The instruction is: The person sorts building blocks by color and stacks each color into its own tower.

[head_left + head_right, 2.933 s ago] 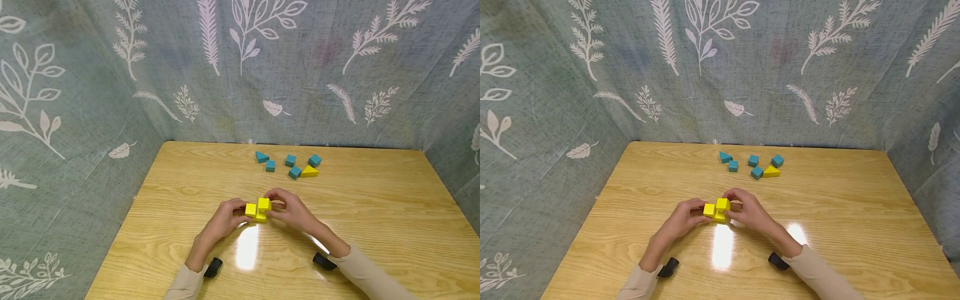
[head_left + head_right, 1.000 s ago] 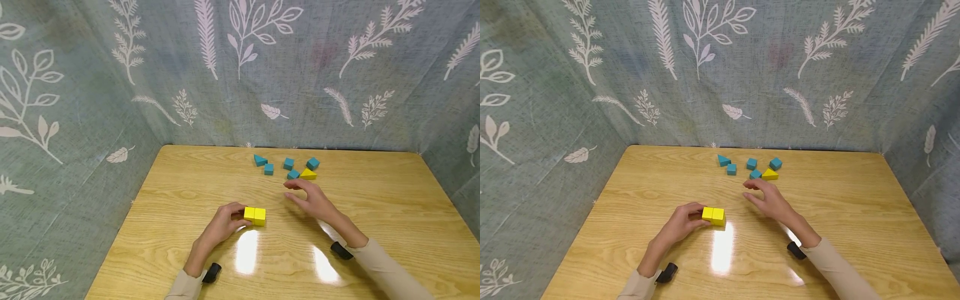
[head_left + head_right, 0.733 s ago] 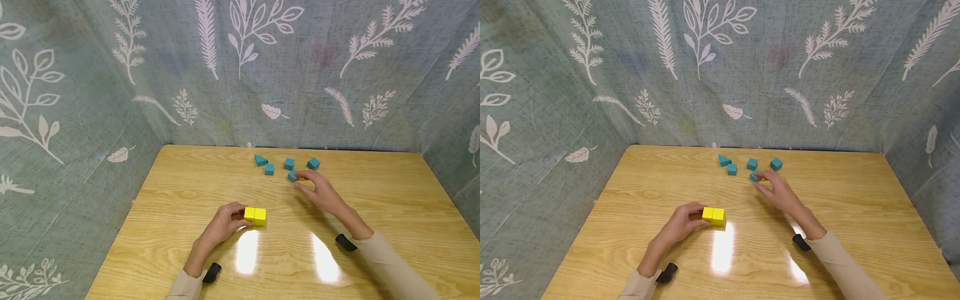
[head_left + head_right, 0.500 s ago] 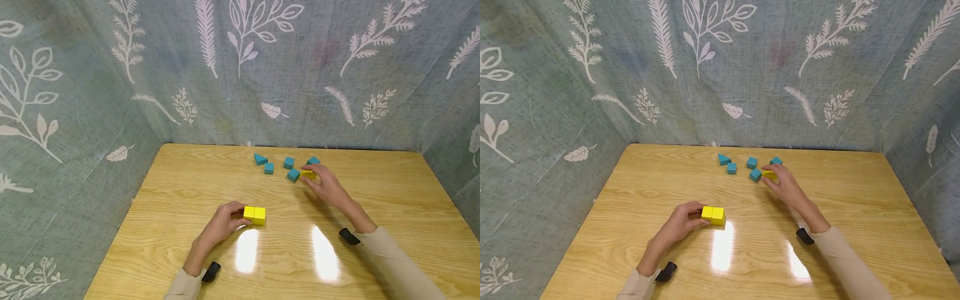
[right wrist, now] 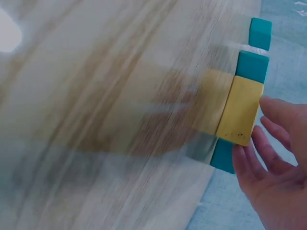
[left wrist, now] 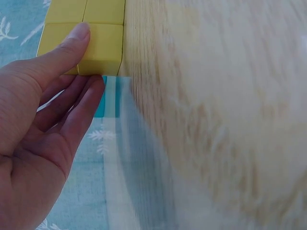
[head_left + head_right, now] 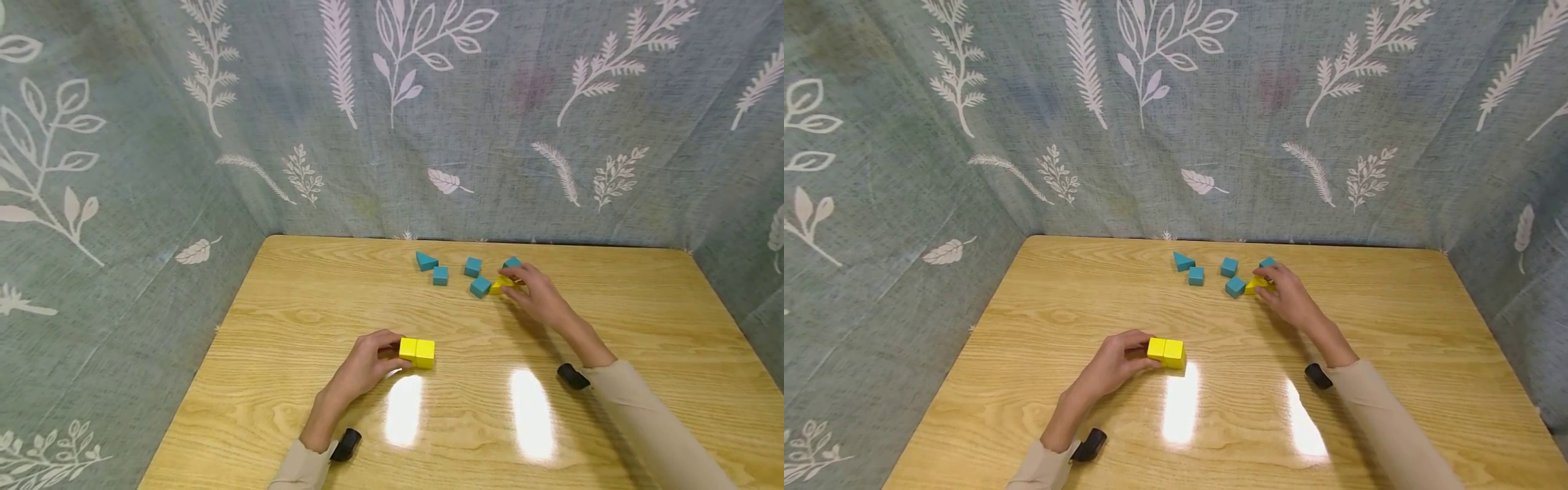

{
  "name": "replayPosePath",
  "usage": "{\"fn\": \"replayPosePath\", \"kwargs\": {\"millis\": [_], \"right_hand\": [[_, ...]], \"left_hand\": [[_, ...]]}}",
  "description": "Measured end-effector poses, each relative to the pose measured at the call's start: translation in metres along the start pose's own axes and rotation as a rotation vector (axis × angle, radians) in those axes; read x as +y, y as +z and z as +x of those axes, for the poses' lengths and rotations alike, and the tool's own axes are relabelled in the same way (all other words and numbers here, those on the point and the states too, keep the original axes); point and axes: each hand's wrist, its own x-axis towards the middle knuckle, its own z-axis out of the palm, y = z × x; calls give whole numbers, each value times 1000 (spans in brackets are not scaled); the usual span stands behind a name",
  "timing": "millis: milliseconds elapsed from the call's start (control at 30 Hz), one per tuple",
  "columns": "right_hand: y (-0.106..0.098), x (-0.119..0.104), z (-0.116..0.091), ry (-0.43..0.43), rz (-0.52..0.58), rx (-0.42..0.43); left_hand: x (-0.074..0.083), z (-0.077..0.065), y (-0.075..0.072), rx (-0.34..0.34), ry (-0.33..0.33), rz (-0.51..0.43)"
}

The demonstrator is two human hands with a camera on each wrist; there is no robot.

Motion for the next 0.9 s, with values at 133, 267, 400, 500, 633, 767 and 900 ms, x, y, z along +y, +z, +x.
{"fn": "replayPosePath", "kwargs": {"millis": [133, 267, 400, 500, 633, 767, 900], "right_hand": [[2, 3, 3, 11, -11, -52], [3, 5, 4, 20, -5, -77], [3, 6, 4, 34, 38, -85], [1, 6, 1, 43, 81, -92], [1, 5, -2, 66, 134, -102], [2, 4, -5, 85, 183, -115], [5, 2, -6, 107, 205, -120]], "left_hand": [[0, -1, 0, 3, 3, 0], [0, -1, 0, 2, 13, -2], [0, -1, 0, 5, 16, -3], [0, -1, 0, 9, 14, 0], [0, 0, 1, 4, 10, -1], [0, 0, 1, -1, -3, -13], [0, 1, 1, -6, -20, -25]]}}
